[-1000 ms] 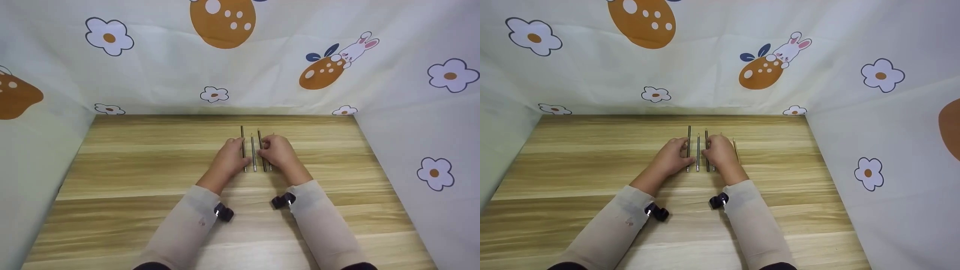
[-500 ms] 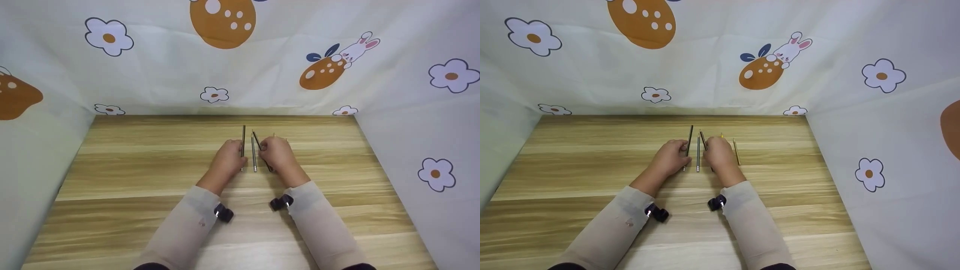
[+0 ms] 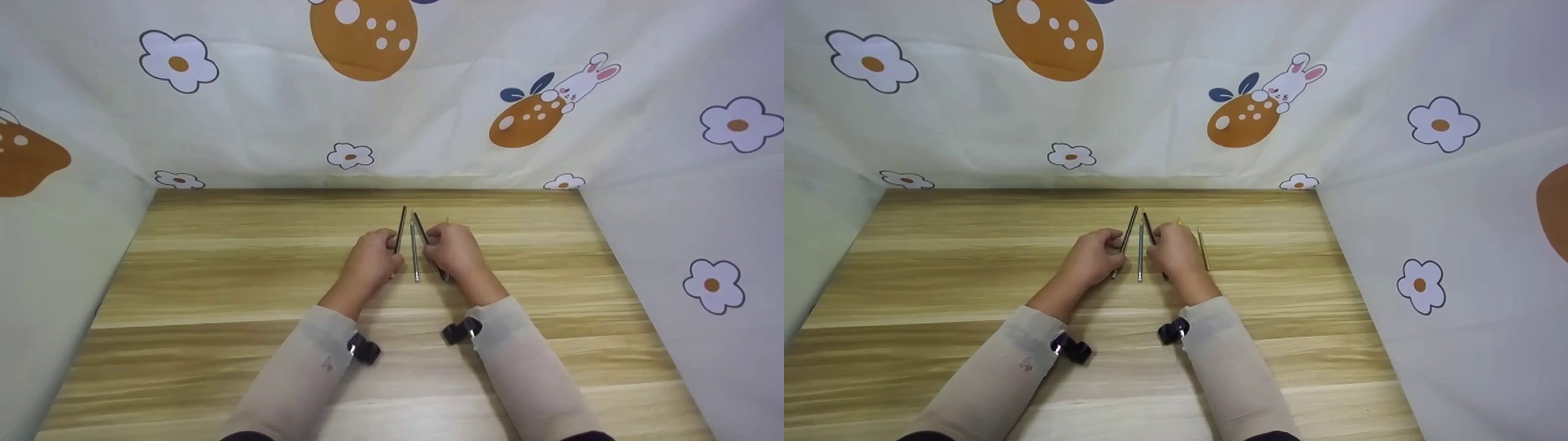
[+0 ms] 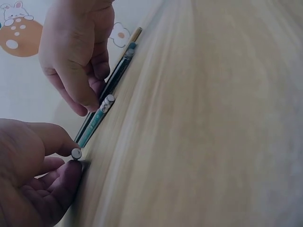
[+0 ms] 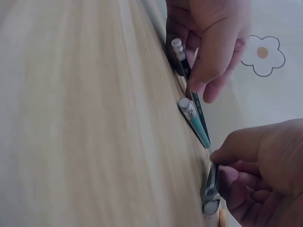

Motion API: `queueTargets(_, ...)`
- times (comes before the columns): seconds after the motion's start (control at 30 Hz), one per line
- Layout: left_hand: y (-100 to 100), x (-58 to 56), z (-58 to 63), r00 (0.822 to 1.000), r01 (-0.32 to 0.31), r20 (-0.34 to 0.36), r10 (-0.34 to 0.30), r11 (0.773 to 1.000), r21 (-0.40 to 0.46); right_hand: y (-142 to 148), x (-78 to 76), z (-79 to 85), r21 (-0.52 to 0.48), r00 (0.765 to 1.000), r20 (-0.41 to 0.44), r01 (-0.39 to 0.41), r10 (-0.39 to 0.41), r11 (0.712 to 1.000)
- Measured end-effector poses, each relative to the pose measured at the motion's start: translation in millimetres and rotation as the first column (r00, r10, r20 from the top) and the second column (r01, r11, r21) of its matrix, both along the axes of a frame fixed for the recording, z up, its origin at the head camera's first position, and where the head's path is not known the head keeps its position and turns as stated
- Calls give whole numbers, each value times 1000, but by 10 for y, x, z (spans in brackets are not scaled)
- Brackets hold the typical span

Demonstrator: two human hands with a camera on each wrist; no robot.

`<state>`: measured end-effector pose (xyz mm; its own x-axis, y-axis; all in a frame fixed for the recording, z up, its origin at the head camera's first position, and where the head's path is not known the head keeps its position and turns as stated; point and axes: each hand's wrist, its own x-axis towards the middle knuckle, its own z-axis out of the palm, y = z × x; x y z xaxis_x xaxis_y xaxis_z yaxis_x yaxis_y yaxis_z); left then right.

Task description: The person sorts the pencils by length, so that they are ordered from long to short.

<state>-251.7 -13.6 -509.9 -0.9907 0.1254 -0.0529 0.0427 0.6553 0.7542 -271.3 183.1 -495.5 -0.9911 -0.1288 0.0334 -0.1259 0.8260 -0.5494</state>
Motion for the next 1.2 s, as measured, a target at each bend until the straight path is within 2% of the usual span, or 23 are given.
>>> queueTargets(0.33,-48,-21,10,996,-77,52,69,983,166,6,-1,42,-109,999,26,22,-19,994)
queueTargets(0.63,-68,-4,71,995,-84,70,66,950,299,-4,9,94,-221,999,39,38,-30,975)
queueTargets(0.87,-150,5,136,992,-119,88,94,930,347,-50,4,121,-310,997,50,65,-52,949)
queueTargets(1.0,-231,29,181,992,-116,82,92,922,370,-100,-7,131,-359,997,54,72,-57,931)
queueTargets(1.2,-414,56,190,993,-110,82,85,912,396,-252,4,158,-387,995,73,87,-64,918)
